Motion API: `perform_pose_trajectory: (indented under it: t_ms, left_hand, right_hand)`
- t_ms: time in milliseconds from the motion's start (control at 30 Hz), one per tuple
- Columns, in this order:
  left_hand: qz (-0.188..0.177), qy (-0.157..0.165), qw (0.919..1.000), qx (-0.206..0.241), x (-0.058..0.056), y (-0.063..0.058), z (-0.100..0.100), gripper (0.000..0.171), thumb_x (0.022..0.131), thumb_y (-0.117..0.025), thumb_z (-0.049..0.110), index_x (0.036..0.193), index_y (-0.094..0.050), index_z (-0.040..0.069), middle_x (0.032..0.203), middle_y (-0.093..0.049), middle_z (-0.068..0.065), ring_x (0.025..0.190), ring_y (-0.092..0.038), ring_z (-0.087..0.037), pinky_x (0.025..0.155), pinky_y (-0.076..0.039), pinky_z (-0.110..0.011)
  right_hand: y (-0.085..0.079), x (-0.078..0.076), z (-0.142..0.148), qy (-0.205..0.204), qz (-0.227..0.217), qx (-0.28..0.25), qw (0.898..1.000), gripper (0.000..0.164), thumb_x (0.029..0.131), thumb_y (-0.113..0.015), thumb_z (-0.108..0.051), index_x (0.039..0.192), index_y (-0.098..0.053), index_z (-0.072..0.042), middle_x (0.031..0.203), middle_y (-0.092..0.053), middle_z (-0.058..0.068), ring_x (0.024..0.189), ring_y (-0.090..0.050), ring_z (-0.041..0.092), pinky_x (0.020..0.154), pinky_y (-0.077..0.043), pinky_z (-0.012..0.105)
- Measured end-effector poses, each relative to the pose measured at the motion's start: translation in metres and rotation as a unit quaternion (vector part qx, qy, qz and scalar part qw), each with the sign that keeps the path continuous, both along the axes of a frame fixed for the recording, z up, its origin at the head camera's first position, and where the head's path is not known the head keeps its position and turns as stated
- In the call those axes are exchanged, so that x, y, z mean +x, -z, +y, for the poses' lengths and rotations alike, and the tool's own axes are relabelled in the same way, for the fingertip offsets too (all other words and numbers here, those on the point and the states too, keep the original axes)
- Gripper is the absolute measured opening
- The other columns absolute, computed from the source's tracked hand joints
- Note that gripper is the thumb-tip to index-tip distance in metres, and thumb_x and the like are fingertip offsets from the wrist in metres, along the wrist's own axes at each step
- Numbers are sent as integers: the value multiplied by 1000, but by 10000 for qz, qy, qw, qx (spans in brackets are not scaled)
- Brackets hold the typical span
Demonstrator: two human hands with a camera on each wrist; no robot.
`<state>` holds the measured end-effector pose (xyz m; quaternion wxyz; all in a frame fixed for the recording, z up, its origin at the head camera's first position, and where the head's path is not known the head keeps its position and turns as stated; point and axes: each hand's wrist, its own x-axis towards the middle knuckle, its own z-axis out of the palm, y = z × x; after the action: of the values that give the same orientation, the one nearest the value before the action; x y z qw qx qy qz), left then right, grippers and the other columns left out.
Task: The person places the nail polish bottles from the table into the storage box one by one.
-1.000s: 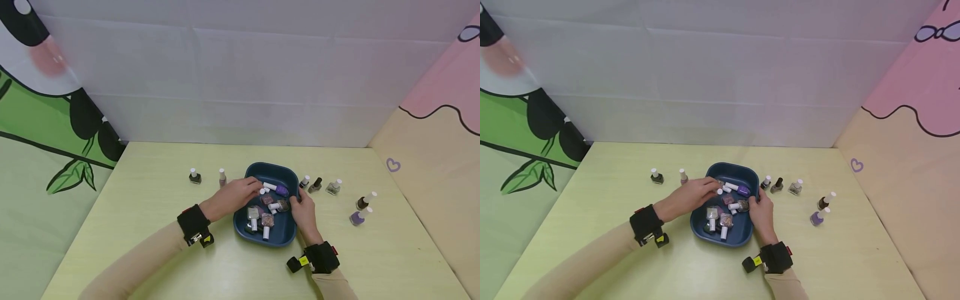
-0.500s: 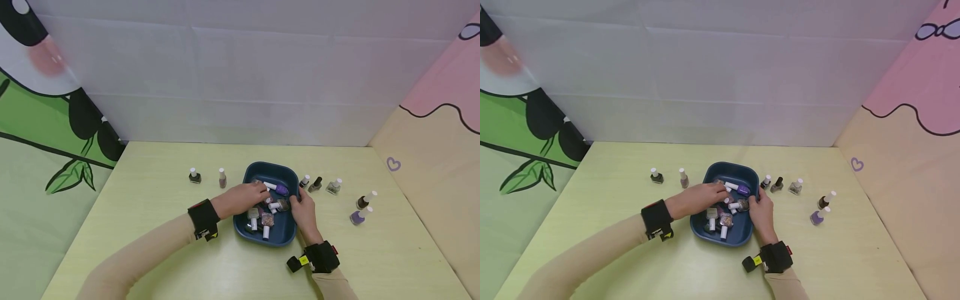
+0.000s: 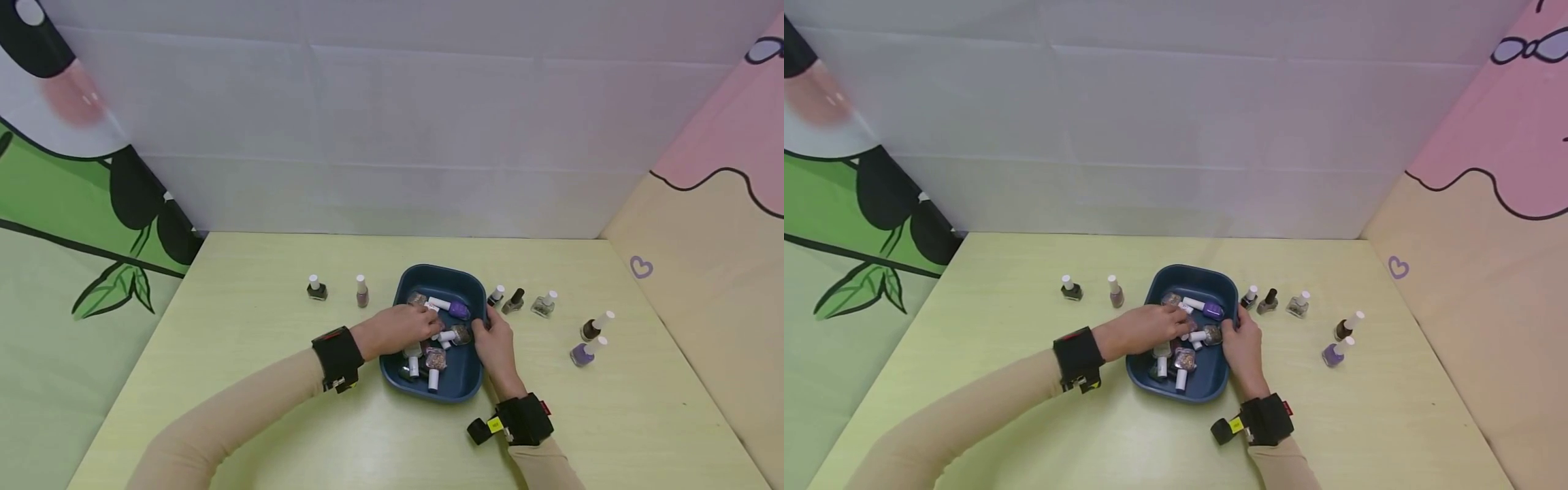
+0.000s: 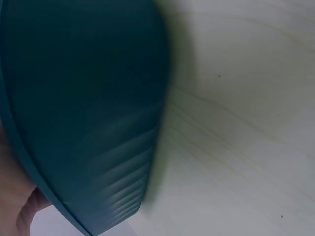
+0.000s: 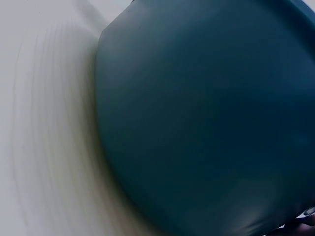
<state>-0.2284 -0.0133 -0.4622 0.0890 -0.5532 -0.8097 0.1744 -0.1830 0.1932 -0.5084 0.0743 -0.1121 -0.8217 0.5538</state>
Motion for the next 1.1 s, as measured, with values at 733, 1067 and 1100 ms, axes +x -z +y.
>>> perform_pose_trajectory:
  t_ms: [733, 1067, 1100]
  left_hand:
    - [98, -250, 9992, -310, 6, 2, 4, 32, 99, -70, 18, 130, -72, 23, 132, -68, 2, 118, -65, -15, 95, -55, -27]
    - [221, -84, 9997, -68, 5, 3, 0, 32, 100, -69, 18, 131, -70, 22, 129, -69, 3, 114, -67, -13, 90, -56, -26]
    - [241, -70, 9997, -56, 5, 3, 0, 32, 100, -69, 18, 131, -70, 23, 128, -70, 4, 113, -67, -12, 89, -56, -25]
  right_hand:
    - [1, 1, 0, 18, -39, -14, 10000, 51, 101, -47, -4, 151, -46, 7, 147, -53, 28, 135, -54, 41, 112, -42, 57]
    - [0, 2, -2, 118, 107, 108, 9998, 51, 97, -45, -4, 147, -50, 9, 142, -57, 30, 131, -56, 42, 110, -44, 58]
    - [0, 2, -2, 129, 128, 111, 9998, 52, 97, -45, -4, 146, -50, 10, 141, -57, 31, 130, -57, 43, 109, -44, 58]
